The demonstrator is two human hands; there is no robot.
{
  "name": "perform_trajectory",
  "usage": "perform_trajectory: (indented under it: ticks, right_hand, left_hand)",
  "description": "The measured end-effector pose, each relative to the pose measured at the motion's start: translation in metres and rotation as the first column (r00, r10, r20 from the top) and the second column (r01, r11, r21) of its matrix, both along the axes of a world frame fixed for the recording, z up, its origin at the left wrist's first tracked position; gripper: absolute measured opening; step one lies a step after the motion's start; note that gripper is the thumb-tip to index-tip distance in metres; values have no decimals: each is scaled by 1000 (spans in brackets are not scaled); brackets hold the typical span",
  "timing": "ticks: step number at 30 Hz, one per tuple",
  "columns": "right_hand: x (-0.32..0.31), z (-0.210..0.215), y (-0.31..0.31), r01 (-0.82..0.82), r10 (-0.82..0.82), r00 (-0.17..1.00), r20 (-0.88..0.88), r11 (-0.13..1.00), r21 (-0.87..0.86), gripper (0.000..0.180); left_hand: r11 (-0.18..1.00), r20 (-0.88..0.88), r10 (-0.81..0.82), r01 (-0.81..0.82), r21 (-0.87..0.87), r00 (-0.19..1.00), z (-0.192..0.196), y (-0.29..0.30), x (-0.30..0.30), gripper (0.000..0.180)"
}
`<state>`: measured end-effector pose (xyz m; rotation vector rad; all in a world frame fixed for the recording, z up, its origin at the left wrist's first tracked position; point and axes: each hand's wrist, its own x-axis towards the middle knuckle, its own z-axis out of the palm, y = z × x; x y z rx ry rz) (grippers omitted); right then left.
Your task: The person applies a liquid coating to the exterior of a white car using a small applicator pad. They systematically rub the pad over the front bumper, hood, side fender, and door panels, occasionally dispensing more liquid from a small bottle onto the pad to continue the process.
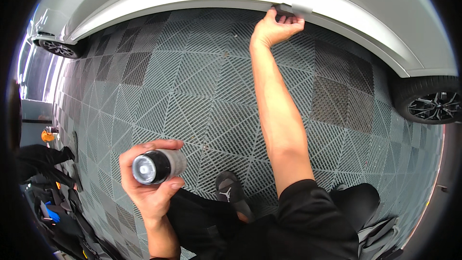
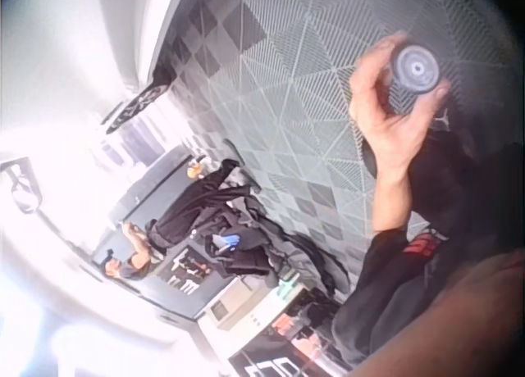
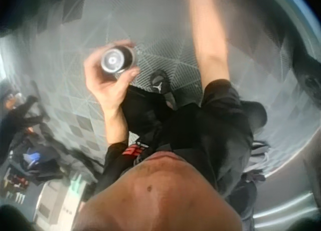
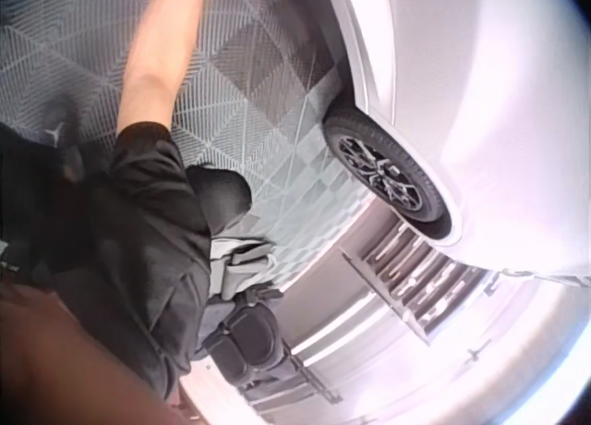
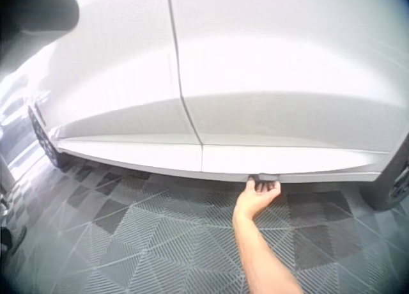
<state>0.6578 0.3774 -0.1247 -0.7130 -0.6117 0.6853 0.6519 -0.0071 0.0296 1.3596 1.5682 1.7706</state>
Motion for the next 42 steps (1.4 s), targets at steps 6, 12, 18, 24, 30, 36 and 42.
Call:
perform_trajectory:
  ticks: [6,12,18,24,30,36,42]
  right_hand:
    - [-89,16,-39,-133,128,989,-69,989,-65,61]
    - [-135,12,-63,-95,128,980,152,974,-207,62]
    - [-147,-4,-74,-5,169,926,339,900,-435,66]
    - [-121,7,-46,102,228,877,422,770,-629,67]
    - [-55,-5,-18,96,139,920,368,828,-553,59]
    - [37,-10,5,262,24,862,506,833,-487,60]
    - [166,-18,46,344,-92,846,525,847,-406,59]
  left_hand:
    - [1000,90,2,-2,-6,996,-10,1,-20,61]
    - [999,69,1,3,-52,998,-16,5,-24,63]
    - [998,70,-13,18,-67,997,-16,13,-18,62]
    - [998,82,-20,25,-59,996,-17,24,-12,58]
    - [990,78,-27,37,-136,997,-19,36,2,60]
    - [982,64,58,-45,-185,996,-14,42,20,58]
    - [975,-15,29,-32,-219,999,-11,60,44,56]
